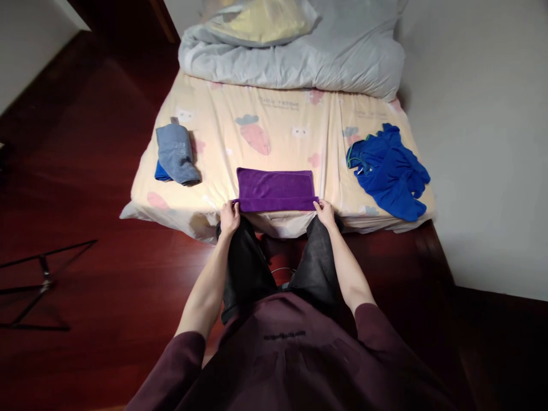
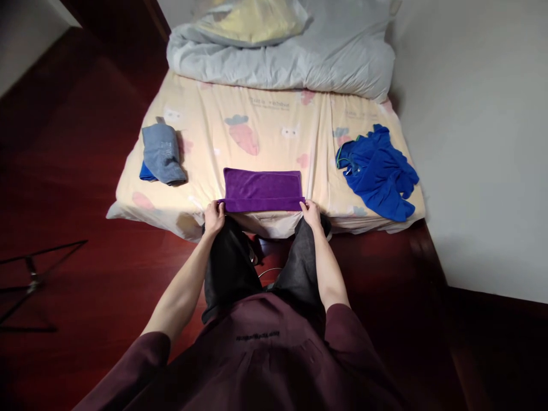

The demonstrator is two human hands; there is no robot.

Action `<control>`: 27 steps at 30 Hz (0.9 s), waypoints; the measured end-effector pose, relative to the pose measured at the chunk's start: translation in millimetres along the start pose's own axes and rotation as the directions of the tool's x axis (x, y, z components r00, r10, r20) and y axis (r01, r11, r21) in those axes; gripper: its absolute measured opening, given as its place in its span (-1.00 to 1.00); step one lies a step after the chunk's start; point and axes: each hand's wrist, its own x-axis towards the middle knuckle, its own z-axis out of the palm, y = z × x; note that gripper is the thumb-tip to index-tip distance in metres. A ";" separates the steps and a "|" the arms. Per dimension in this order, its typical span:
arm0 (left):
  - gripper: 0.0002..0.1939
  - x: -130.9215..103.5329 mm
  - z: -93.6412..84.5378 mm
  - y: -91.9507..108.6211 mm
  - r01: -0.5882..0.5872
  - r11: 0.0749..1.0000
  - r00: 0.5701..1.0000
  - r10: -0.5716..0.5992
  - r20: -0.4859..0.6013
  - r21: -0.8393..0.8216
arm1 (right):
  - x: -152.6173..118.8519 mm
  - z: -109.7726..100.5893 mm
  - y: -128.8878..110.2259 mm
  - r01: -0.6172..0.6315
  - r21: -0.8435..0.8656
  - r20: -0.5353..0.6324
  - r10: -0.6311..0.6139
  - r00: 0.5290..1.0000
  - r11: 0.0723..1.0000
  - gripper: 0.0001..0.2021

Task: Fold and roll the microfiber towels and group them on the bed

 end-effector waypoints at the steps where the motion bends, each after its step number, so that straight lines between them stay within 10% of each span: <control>1: -0.62 1.4 0.7 -0.5 0.007 1.000 1.000 -0.007 0.010 0.003 | 0.0 0.1 -0.7 -0.006 0.003 0.004 0.006 1.000 1.000 -0.61; 27: -0.68 -1.0 -4.8 1.4 0.056 0.998 0.996 -0.055 0.067 -0.011 | 0.5 7.1 6.3 -0.045 0.027 -0.073 0.047 0.996 0.999 -0.73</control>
